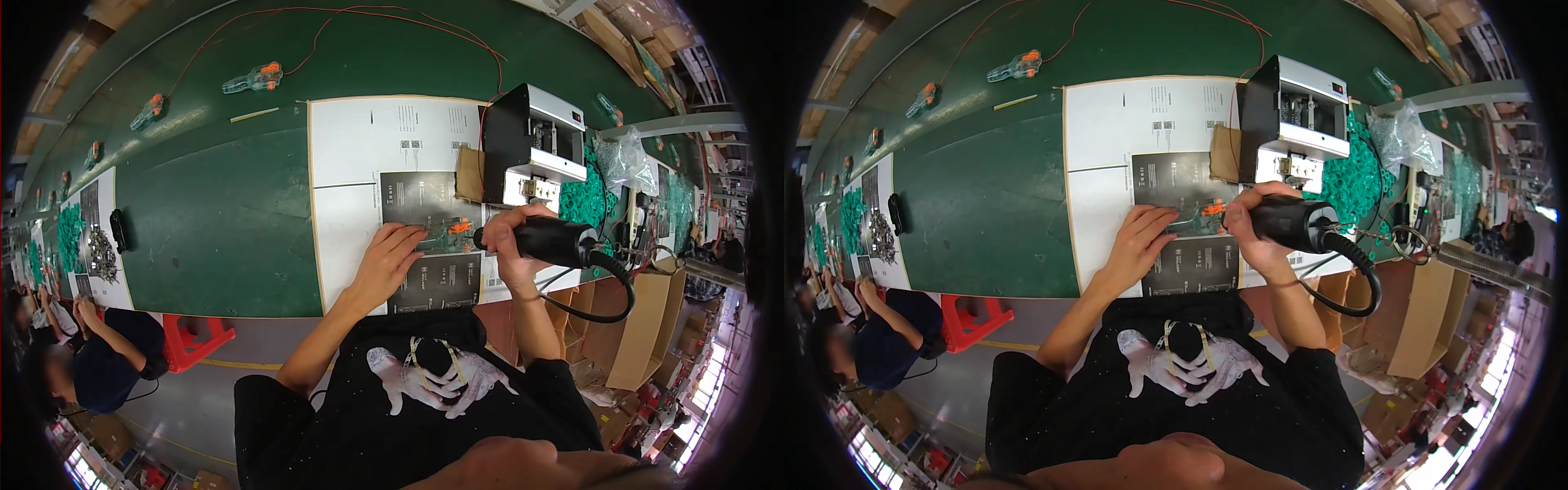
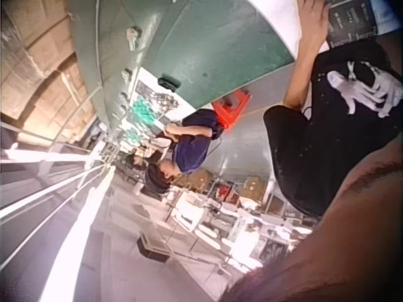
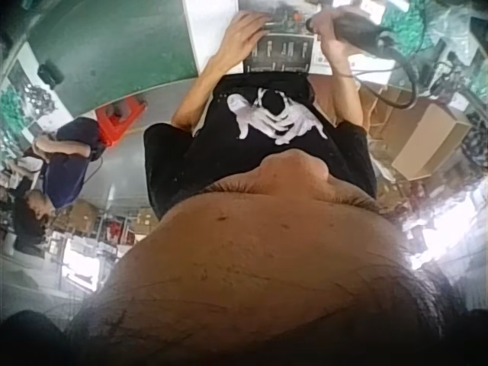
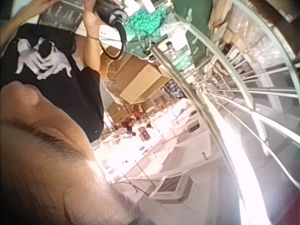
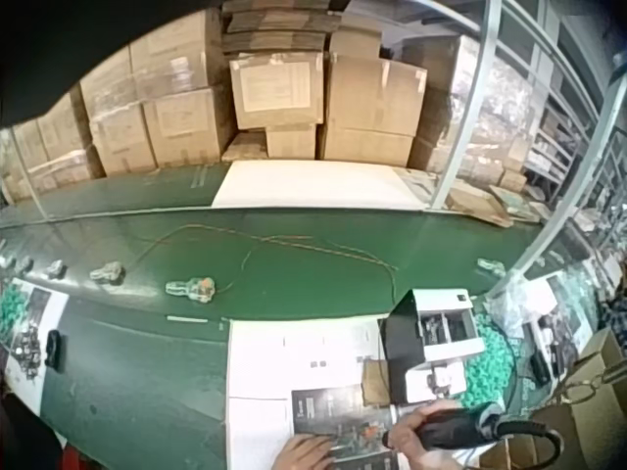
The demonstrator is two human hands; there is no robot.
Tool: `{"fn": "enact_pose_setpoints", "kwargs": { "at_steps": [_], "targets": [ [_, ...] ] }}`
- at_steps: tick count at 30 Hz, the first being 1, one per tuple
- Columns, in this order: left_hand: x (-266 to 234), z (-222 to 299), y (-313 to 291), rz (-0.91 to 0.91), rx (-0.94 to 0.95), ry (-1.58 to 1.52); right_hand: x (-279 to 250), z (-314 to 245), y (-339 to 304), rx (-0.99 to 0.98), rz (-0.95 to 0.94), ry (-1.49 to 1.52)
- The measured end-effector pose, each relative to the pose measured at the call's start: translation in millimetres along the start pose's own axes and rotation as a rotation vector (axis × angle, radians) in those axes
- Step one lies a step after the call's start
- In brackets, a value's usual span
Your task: Assemble electronic components onto a base using an electric screwdriver.
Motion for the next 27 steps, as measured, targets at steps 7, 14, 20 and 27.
{"fn": "enact_pose_setpoints", "kwargs": {
  "at_steps": [7,14,20,27],
  "targets": [
    [-1.1,-4.7,-2.5,0.002,-0.013,-0.012,9.6,4.2,-9.3,-0.152,-0.152,-0.218],
    [-1.0,4.0,-3.4,0.002,-0.036,-0.023,1.6,6.9,-13.8,-0.090,-0.120,-0.134],
    [6.4,8.6,-2.5,0.006,-0.033,-0.019,-3.0,-6.8,-12.2,-0.130,-0.071,-0.175],
    [14.2,8.3,7.1,0.009,-0.009,0.014,-52.4,-72.8,28.8,-0.252,0.398,0.013]
  ]
}}
Point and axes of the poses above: each hand's wrist, its own y-axis towards the middle knuckle, its own x-axis out of the palm, z = x × y, the point moved 4 cm from there along y, towards the middle knuckle, and after that the axes turned 5 degrees about x, right-handed, at the moved point
